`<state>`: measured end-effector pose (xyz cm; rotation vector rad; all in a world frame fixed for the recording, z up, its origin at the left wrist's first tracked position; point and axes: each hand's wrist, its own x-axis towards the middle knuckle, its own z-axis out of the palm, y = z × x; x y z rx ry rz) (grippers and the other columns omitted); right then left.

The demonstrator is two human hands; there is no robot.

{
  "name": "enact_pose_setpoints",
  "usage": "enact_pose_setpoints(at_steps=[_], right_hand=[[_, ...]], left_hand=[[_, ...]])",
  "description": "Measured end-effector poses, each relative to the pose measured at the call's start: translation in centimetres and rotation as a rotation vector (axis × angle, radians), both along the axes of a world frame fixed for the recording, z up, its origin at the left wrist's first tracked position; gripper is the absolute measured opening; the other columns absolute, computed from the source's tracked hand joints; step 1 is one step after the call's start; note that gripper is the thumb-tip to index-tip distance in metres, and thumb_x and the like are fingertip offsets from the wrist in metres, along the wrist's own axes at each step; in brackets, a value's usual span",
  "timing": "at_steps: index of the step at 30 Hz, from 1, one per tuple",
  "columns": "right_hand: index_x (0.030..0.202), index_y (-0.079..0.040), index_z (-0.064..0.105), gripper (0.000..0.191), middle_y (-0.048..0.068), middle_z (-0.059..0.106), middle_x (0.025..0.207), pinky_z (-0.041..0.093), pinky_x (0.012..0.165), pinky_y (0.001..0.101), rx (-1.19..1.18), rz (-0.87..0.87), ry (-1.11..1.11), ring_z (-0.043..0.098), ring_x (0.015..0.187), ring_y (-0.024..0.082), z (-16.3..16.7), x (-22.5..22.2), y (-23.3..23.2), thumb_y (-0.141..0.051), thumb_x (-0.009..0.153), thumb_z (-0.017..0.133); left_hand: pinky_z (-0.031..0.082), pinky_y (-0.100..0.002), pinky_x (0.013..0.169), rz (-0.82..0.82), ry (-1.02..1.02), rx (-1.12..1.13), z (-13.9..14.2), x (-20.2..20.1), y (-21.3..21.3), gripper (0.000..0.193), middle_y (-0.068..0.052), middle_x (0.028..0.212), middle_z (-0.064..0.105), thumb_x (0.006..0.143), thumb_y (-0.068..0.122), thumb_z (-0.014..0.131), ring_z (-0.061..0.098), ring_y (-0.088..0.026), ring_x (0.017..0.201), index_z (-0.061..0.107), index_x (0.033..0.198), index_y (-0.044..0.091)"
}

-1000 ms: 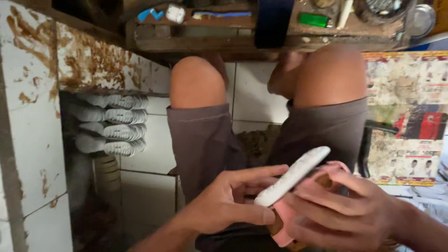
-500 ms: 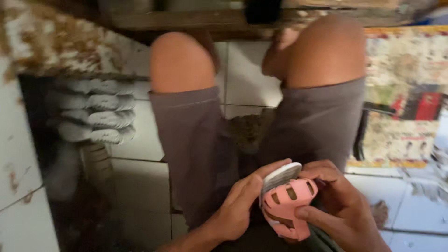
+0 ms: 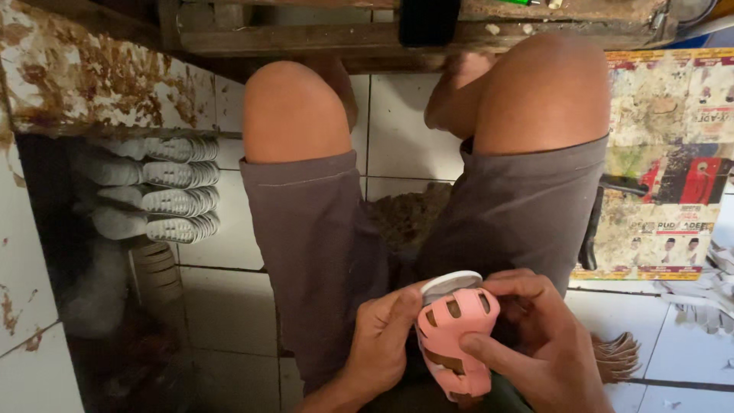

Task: The person repeatedly heats pink slipper soles over a gas flame and presses them onto the upper using a flat metal tool. They handle multiple slippers one at a time, pressing the sole edges to bond them, then place finished units on a nearby shelf.

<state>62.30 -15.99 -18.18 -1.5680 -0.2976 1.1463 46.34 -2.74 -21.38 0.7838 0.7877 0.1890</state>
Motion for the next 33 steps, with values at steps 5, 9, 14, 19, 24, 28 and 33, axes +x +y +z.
enact_pose_setpoints(at_steps=[5, 9, 14, 19, 24, 28, 33], right_hand=[[0.124, 0.001, 0.054, 0.057, 0.013, 0.058, 0.121, 0.055, 0.095, 0.0349, 0.072, 0.028, -0.06, 0.065, 0.113, 0.02, 0.2, -0.2, 0.6, 0.005, 0.075, 0.083], [0.122, 0.002, 0.057, 0.056, 0.013, 0.058, 0.12, 0.056, 0.094, 0.0344, -0.006, 0.019, -0.122, 0.065, 0.111, 0.02, 0.3, -0.5, 0.6, 0.004, 0.073, 0.083], [0.123, 0.002, 0.057, 0.054, 0.014, 0.059, 0.122, 0.054, 0.096, 0.0326, -0.021, 0.022, -0.21, 0.065, 0.112, 0.021, 0.2, -1.2, 0.1, 0.003, 0.074, 0.083], [0.135, 0.0, 0.05, 0.069, 0.017, 0.052, 0.138, 0.049, 0.104, 0.0352, 0.117, -0.065, -0.254, 0.059, 0.119, 0.022, -0.2, -2.2, 0.5, 0.001, 0.075, 0.084], [0.154, -0.004, 0.033, 0.093, 0.018, 0.05, 0.147, 0.05, 0.105, 0.0369, 0.202, -0.026, 0.155, 0.059, 0.127, 0.023, -1.0, -0.9, 0.5, -0.014, 0.078, 0.085], [0.153, 0.0, 0.042, 0.089, 0.017, 0.06, 0.133, 0.054, 0.099, 0.0365, 0.198, 0.294, 0.576, 0.063, 0.118, 0.022, -1.4, 1.0, 0.3, -0.02, 0.083, 0.092], [0.141, 0.002, 0.053, 0.083, 0.018, 0.07, 0.12, 0.058, 0.088, 0.0382, -0.076, 0.167, 0.216, 0.066, 0.104, 0.022, -1.0, 1.1, 3.2, -0.011, 0.071, 0.094]], left_hand=[[0.056, -0.028, 0.083, 0.009, -0.003, 0.016, -1.1, -0.4, -0.5, 0.051, -0.008, 0.104, 0.076, 0.11, 0.033, 0.044, 0.067, -0.011, 0.094, 0.07, 0.126, -0.008], [0.056, -0.029, 0.08, -0.014, -0.01, -0.002, -1.4, -0.8, -0.4, 0.051, -0.01, 0.102, 0.077, 0.111, 0.033, 0.043, 0.068, -0.013, 0.091, 0.07, 0.125, -0.008], [0.058, -0.029, 0.087, -0.048, -0.069, 0.051, -0.3, -0.5, 0.2, 0.05, -0.011, 0.109, 0.077, 0.112, 0.032, 0.042, 0.071, -0.014, 0.098, 0.068, 0.128, -0.007], [0.059, -0.029, 0.089, -0.081, -0.117, 0.038, 1.3, -0.6, 0.9, 0.043, -0.01, 0.111, 0.077, 0.099, 0.022, 0.063, 0.071, -0.014, 0.098, 0.065, 0.133, -0.005], [0.059, -0.032, 0.092, -0.206, -0.111, 0.26, 2.0, -0.2, 1.6, 0.058, -0.011, 0.118, 0.076, 0.081, 0.01, 0.088, 0.071, -0.014, 0.103, 0.067, 0.132, -0.005], [0.05, -0.038, 0.11, 0.048, -0.435, -0.122, 3.2, 2.3, 3.3, 0.065, -0.014, 0.136, 0.06, 0.093, 0.003, 0.077, 0.061, -0.019, 0.125, 0.047, 0.149, -0.005], [0.039, -0.037, 0.123, -0.085, -0.29, 0.275, 5.7, 5.1, 8.8, 0.077, -0.016, 0.157, 0.047, 0.1, 0.007, 0.063, 0.049, -0.02, 0.144, 0.024, 0.166, 0.0]])
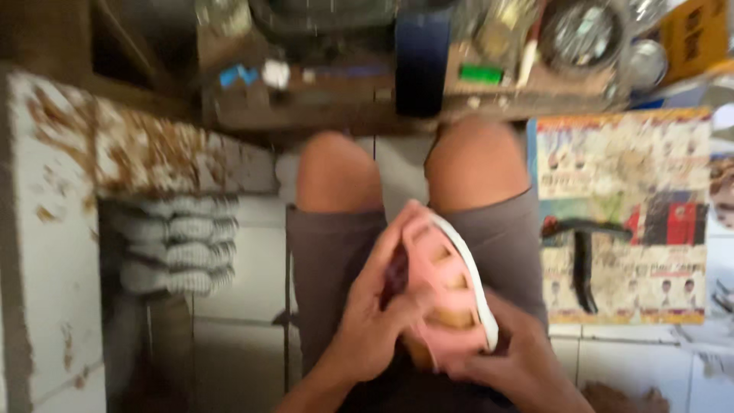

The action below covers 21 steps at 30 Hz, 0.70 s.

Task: The person repeatedly heats pink slipper soles over a gas flame and presses them onto the upper using a flat metal tool. They handle multiple slippers one at a time, pressing the sole edges to bond them, then place finished units on a nearby shelf.

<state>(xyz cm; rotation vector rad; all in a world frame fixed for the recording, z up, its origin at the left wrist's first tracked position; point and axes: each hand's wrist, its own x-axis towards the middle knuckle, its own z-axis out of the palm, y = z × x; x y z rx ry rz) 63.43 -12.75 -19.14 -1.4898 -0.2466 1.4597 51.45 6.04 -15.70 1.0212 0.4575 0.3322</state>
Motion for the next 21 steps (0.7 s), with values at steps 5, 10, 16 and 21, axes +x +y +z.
enact_pose_setpoints(at_steps=[5, 10, 16, 21], right_hand=[[0.139, 0.0, 0.05, 0.093, 0.011, 0.066, 0.124, 0.057, 0.082, 0.029, 0.211, -0.051, -0.838, 0.068, 0.102, 0.014, 2.6, 1.1, 5.8, -0.013, 0.06, 0.096], [0.136, -0.005, 0.056, 0.057, 0.01, 0.06, 0.121, 0.054, 0.095, 0.0314, 0.594, -0.19, -1.284, 0.063, 0.106, 0.019, 7.0, 5.3, 10.2, -0.007, 0.085, 0.081], [0.124, -0.001, 0.068, 0.041, 0.011, 0.064, 0.112, 0.055, 0.082, 0.0307, 0.581, -0.03, -1.387, 0.066, 0.096, 0.021, 8.8, 8.2, 12.2, 0.001, 0.084, 0.078], [0.121, -0.005, 0.067, 0.038, 0.01, 0.064, 0.11, 0.054, 0.082, 0.0313, 0.597, -0.006, -1.381, 0.066, 0.098, 0.021, 8.4, 8.0, 12.5, 0.004, 0.085, 0.077]], left_hand=[[0.04, -0.038, 0.119, 0.075, -0.086, 0.368, 3.0, 2.8, 3.1, 0.074, -0.015, 0.15, 0.052, 0.099, 0.009, 0.066, 0.052, -0.022, 0.137, 0.024, 0.16, 0.001], [0.043, -0.042, 0.121, 0.01, -0.136, 0.734, 4.2, 4.8, 7.2, 0.064, -0.013, 0.14, 0.063, 0.099, 0.013, 0.073, 0.062, -0.025, 0.131, 0.042, 0.154, 0.002], [0.047, -0.049, 0.111, 0.246, -0.046, 1.335, 3.5, 6.3, 8.5, 0.058, -0.01, 0.112, 0.069, 0.083, 0.027, 0.083, 0.062, -0.031, 0.099, 0.063, 0.134, 0.007], [0.05, -0.038, 0.078, 0.263, -0.035, 1.272, 3.5, 6.9, 9.1, 0.05, -0.009, 0.097, 0.075, 0.082, 0.033, 0.087, 0.064, -0.025, 0.079, 0.071, 0.12, 0.006]])
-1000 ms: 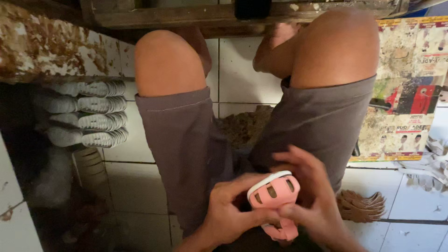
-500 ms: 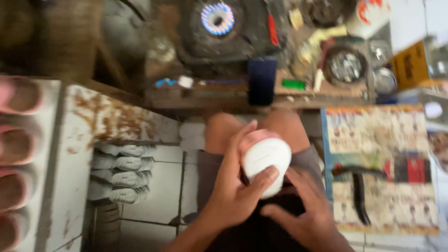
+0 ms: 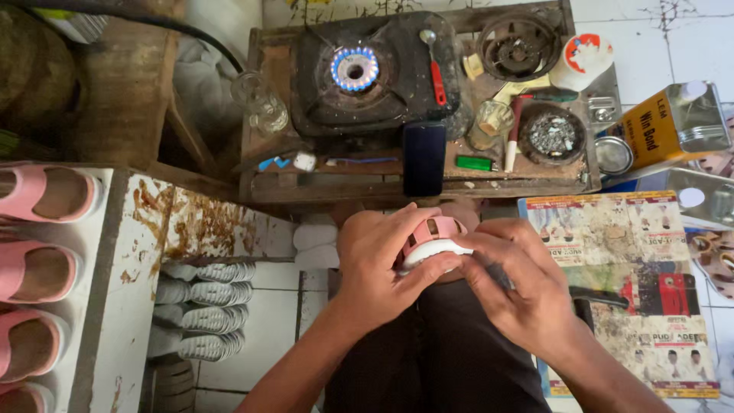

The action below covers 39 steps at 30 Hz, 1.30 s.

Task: The person repeatedly heats pink slipper soles over a gas flame and presses them onto the upper using a flat metal tool. They handle multiple slippers one at a time, pressing the sole edges to bond them, then place finished units on a nearby shelf.

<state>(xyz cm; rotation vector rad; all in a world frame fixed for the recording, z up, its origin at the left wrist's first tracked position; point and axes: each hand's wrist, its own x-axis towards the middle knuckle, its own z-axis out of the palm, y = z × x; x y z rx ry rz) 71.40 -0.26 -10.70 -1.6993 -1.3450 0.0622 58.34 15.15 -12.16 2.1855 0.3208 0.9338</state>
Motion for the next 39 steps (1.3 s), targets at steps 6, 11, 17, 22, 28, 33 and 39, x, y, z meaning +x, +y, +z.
enact_pose_setpoints(at_steps=[6, 11, 17, 22, 28, 33, 39], right_hand=[[0.116, -0.007, 0.064, 0.036, 0.01, 0.061, 0.11, 0.05, 0.084, 0.0311, 0.014, 0.03, 0.086, 0.06, 0.097, 0.022, -0.1, 0.1, 0.5, 0.003, 0.085, 0.079], [0.116, -0.004, 0.06, 0.033, 0.007, 0.062, 0.113, 0.05, 0.082, 0.0267, 0.027, -0.206, 0.257, 0.062, 0.096, 0.017, -3.6, -2.1, -2.2, -0.012, 0.091, 0.079], [0.138, -0.008, 0.058, 0.063, 0.012, 0.073, 0.112, 0.057, 0.074, 0.0398, -0.297, -0.294, 1.963, 0.071, 0.092, 0.025, -9.6, -5.4, -9.4, -0.055, 0.096, 0.055], [0.149, 0.004, 0.047, 0.081, 0.024, 0.065, 0.133, 0.048, 0.101, 0.0439, -0.282, 0.083, 1.436, 0.062, 0.12, 0.032, -10.1, -7.6, -11.8, -0.028, 0.084, 0.084], [0.149, 0.005, 0.047, 0.1, 0.023, 0.057, 0.148, 0.035, 0.114, 0.0405, -0.303, 0.267, 0.534, 0.05, 0.141, 0.029, -7.5, -6.1, -11.7, -0.027, 0.066, 0.093], [0.148, 0.005, 0.05, 0.063, 0.023, 0.063, 0.143, 0.051, 0.111, 0.041, -0.132, 0.124, 0.786, 0.065, 0.129, 0.03, -4.7, -6.0, -11.1, -0.004, 0.091, 0.074], [0.136, 0.005, 0.061, 0.044, 0.021, 0.068, 0.136, 0.054, 0.105, 0.0363, -0.146, 0.039, 0.433, 0.071, 0.124, 0.029, -2.5, -6.9, -8.4, 0.002, 0.092, 0.066]], left_hand=[[0.051, -0.038, 0.077, -0.054, -0.04, -0.008, 0.0, 0.0, 0.4, 0.041, -0.009, 0.105, 0.075, 0.088, 0.026, 0.084, 0.069, -0.025, 0.083, 0.068, 0.12, 0.006], [0.054, -0.041, 0.1, -0.123, -0.016, -0.091, -0.6, -0.4, -0.1, 0.034, -0.009, 0.105, 0.075, 0.093, 0.023, 0.08, 0.073, -0.026, 0.095, 0.069, 0.119, 0.004], [0.045, -0.053, 0.118, -0.271, -0.026, 0.129, -1.2, -3.7, -5.8, 0.055, -0.019, 0.137, 0.063, 0.09, 0.032, 0.08, 0.062, -0.039, 0.13, 0.059, 0.131, 0.002], [0.042, -0.046, 0.117, -0.325, -0.263, -0.974, -2.6, -6.1, -8.8, 0.086, -0.018, 0.145, 0.053, 0.09, 0.048, 0.076, 0.054, -0.032, 0.136, 0.035, 0.151, 0.004], [0.048, -0.036, 0.102, -0.248, -0.367, -1.659, -2.6, -7.0, -9.1, 0.082, -0.016, 0.126, 0.055, 0.092, 0.044, 0.074, 0.058, -0.025, 0.118, 0.036, 0.148, -0.003], [0.053, -0.033, 0.088, -0.291, -0.259, -1.717, -2.5, -7.3, -9.7, 0.079, -0.015, 0.118, 0.058, 0.083, 0.03, 0.075, 0.062, -0.022, 0.104, 0.038, 0.146, 0.001], [0.05, -0.031, 0.089, -0.211, -0.143, -1.514, -2.2, -7.2, -10.4, 0.076, -0.015, 0.119, 0.06, 0.081, 0.019, 0.072, 0.061, -0.021, 0.103, 0.04, 0.147, -0.001]])
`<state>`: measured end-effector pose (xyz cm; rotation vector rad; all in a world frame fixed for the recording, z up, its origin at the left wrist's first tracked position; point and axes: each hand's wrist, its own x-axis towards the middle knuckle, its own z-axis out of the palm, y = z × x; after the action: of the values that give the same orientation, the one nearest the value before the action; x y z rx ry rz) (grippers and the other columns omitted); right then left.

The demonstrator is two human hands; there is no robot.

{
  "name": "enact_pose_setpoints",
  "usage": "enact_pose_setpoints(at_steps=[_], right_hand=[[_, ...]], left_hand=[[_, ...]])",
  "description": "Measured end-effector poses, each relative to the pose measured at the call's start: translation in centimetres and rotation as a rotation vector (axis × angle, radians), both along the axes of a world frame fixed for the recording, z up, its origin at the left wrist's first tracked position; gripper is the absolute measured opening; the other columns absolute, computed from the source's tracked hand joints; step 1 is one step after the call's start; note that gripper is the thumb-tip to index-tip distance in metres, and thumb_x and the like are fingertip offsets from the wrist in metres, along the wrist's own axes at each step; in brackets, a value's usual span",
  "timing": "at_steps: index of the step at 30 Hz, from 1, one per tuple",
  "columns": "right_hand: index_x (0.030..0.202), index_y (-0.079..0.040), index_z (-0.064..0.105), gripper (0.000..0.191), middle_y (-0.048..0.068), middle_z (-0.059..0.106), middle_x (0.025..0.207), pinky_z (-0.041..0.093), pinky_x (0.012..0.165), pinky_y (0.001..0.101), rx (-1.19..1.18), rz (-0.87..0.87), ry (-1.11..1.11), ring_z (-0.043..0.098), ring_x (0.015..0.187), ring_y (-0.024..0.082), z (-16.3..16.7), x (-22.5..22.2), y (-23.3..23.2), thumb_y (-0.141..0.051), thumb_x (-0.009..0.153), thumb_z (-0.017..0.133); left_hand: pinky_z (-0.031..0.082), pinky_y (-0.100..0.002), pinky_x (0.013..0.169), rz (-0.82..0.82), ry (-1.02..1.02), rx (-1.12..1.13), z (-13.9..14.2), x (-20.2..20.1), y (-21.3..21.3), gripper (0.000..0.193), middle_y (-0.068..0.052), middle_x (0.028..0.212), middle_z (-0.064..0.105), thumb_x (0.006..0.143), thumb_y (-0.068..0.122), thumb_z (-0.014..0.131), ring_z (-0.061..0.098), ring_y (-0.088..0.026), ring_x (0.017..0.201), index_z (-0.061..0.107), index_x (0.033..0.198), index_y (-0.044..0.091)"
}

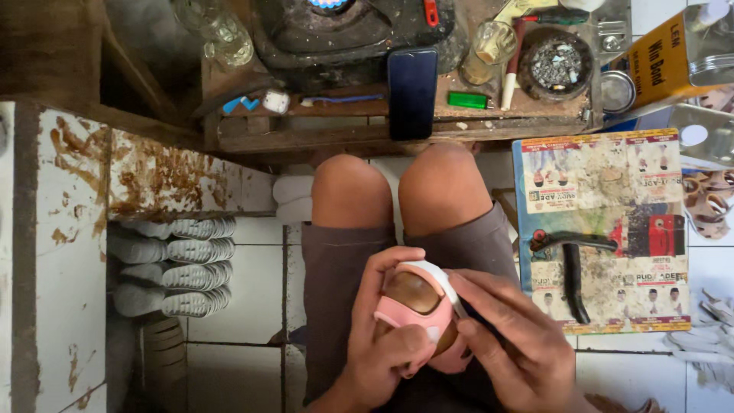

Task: The person repeatedly heats pink slipper soles over a gas flame and presses them onto the upper using a flat metal tool. They handle multiple slippers one at a time, pressing the sole edges to bond them, then place finished units on a nearby shelf.

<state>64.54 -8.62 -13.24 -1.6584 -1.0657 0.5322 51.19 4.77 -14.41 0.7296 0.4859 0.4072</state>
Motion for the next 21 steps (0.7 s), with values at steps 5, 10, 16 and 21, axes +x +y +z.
enact_pose_setpoints(at_steps=[5, 10, 16, 21], right_hand=[[0.134, 0.008, 0.059, 0.046, 0.025, 0.062, 0.138, 0.051, 0.109, 0.0368, 0.041, -0.003, -0.17, 0.065, 0.13, 0.032, 0.4, 0.3, -0.1, 0.0, 0.089, 0.066], [0.151, 0.002, 0.043, 0.064, 0.029, 0.053, 0.146, 0.042, 0.119, 0.0462, 0.125, -0.031, 0.201, 0.052, 0.139, 0.037, -3.3, 6.1, -2.9, -0.006, 0.092, 0.068], [0.158, -0.015, 0.038, 0.088, 0.025, 0.058, 0.128, 0.049, 0.09, 0.0509, -1.278, -0.29, -0.451, 0.06, 0.116, 0.039, -16.1, 14.0, -9.0, -0.034, 0.087, 0.085], [0.14, -0.009, 0.056, 0.057, 0.019, 0.071, 0.109, 0.054, 0.071, 0.035, -0.619, -0.37, 0.056, 0.067, 0.091, 0.024, -20.1, 15.8, -12.1, -0.012, 0.085, 0.073]], left_hand=[[0.049, -0.034, 0.096, 0.071, -0.062, 0.633, -1.0, 1.2, -0.9, 0.069, -0.012, 0.127, 0.053, 0.091, 0.018, 0.075, 0.057, -0.017, 0.107, 0.039, 0.15, 0.007], [0.052, -0.049, 0.092, 0.29, -0.209, 1.228, -3.7, 2.1, -2.3, 0.075, -0.014, 0.123, 0.053, 0.089, 0.038, 0.084, 0.061, -0.029, 0.107, 0.04, 0.147, 0.019], [0.054, -0.067, 0.092, 0.693, -0.224, 1.318, -4.6, 5.0, -4.3, 0.067, -0.021, 0.12, 0.059, 0.09, 0.051, 0.07, 0.062, -0.043, 0.106, 0.041, 0.147, 0.032], [0.056, -0.055, 0.094, 0.163, -0.166, 1.513, -1.7, 3.0, -1.4, 0.053, -0.016, 0.117, 0.059, 0.096, 0.03, 0.071, 0.064, -0.037, 0.102, 0.047, 0.144, 0.029]])
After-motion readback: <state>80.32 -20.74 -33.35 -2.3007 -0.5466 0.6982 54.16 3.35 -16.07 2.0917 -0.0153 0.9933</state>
